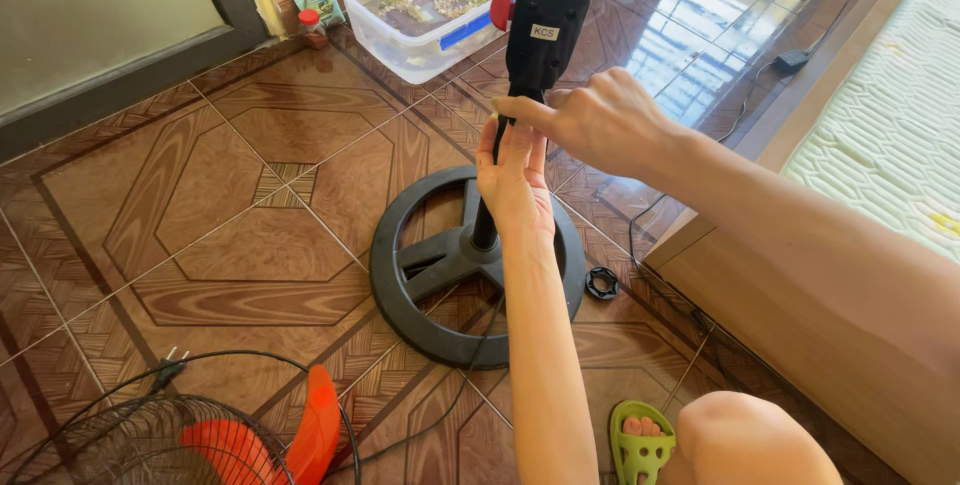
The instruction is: The person assembles an electric fan by attaching the motor housing to the base, securing it with a knob, then installing the front grille and red fan blades. The person works on a tiled floor in a home setting.
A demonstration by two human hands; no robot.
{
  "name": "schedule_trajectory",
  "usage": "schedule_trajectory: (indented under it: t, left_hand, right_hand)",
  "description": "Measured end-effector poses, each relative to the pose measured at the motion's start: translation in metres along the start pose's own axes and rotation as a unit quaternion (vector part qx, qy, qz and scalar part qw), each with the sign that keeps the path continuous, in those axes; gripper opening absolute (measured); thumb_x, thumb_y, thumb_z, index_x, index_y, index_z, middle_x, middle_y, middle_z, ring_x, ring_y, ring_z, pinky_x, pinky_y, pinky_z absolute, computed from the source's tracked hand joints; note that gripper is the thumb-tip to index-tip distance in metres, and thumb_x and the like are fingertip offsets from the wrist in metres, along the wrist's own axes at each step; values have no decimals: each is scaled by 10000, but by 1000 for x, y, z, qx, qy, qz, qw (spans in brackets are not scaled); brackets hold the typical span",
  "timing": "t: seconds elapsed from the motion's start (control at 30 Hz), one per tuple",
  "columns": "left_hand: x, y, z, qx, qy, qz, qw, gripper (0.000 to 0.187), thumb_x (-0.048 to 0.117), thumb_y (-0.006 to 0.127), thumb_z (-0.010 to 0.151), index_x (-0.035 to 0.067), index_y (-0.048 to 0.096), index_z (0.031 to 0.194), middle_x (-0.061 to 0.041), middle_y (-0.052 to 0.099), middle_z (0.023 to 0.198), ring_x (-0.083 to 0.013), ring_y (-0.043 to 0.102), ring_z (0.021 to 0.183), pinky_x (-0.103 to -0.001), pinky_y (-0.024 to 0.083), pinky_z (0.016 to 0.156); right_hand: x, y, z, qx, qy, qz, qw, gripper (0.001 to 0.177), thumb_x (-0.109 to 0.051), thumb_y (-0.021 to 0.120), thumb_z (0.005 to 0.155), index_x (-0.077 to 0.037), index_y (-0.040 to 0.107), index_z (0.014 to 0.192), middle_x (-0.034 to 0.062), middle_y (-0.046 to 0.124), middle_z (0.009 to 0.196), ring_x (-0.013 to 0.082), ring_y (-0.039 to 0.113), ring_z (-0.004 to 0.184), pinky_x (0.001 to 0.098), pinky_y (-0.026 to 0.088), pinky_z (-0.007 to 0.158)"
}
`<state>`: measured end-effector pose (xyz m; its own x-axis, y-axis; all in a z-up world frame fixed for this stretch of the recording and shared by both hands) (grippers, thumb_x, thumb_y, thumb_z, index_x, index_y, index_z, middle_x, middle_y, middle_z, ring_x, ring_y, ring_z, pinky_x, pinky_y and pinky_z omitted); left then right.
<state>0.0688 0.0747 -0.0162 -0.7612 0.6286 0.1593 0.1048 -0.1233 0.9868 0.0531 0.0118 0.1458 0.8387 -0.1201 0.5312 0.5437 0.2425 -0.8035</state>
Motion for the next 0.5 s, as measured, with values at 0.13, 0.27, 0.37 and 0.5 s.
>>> schedule_trajectory:
  t: [0.13,0.27,0.37,0.5]
  left_hand:
    - [-2,-4,-2,28,3,5,1000,646,-25,760,864,-5,389,1393,-172,633,1207,-235,670,1120,-395,577,1008]
    - [1,-3,-2,20,-2,0,1000,660,-13,758,878,-16,376,1415,-171,622,1209,-234,665,1083,-402,567,996]
    - [2,-2,-1,18,-7,2,1000,677,3,750,872,-17,358,1423,-177,621,1206,-238,676,1093,-398,571,1001]
    - [0,0,-2,23,-3,-1,1000,688,-4,758,875,-19,353,1431,-169,611,1210,-225,664,1112,-390,577,1028]
  right_hand:
    - [4,10,-1,21,74,47,996,426,-423,640,1071,-110,465,1299,12,591,565,179,544,411,343,359,389]
    - [5,16,2,-49,107,110,987,562,-390,638,1013,-127,420,1458,28,579,448,182,519,322,356,349,337]
    - [-1,6,5,-51,51,75,995,623,-283,647,956,-181,449,1537,15,595,456,152,525,310,320,361,316]
    - [-4,-3,2,16,-4,75,997,584,-253,671,927,-158,541,1488,0,628,551,147,535,346,322,366,333]
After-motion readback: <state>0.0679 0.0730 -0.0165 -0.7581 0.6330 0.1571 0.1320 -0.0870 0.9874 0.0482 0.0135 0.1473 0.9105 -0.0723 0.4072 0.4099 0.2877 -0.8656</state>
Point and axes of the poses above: each hand's wrist, its own z-axis towards the middle knuckle, its own y-axis out of the palm, x = y × z, the point moved 9 cm from there along z, towards the middle knuckle
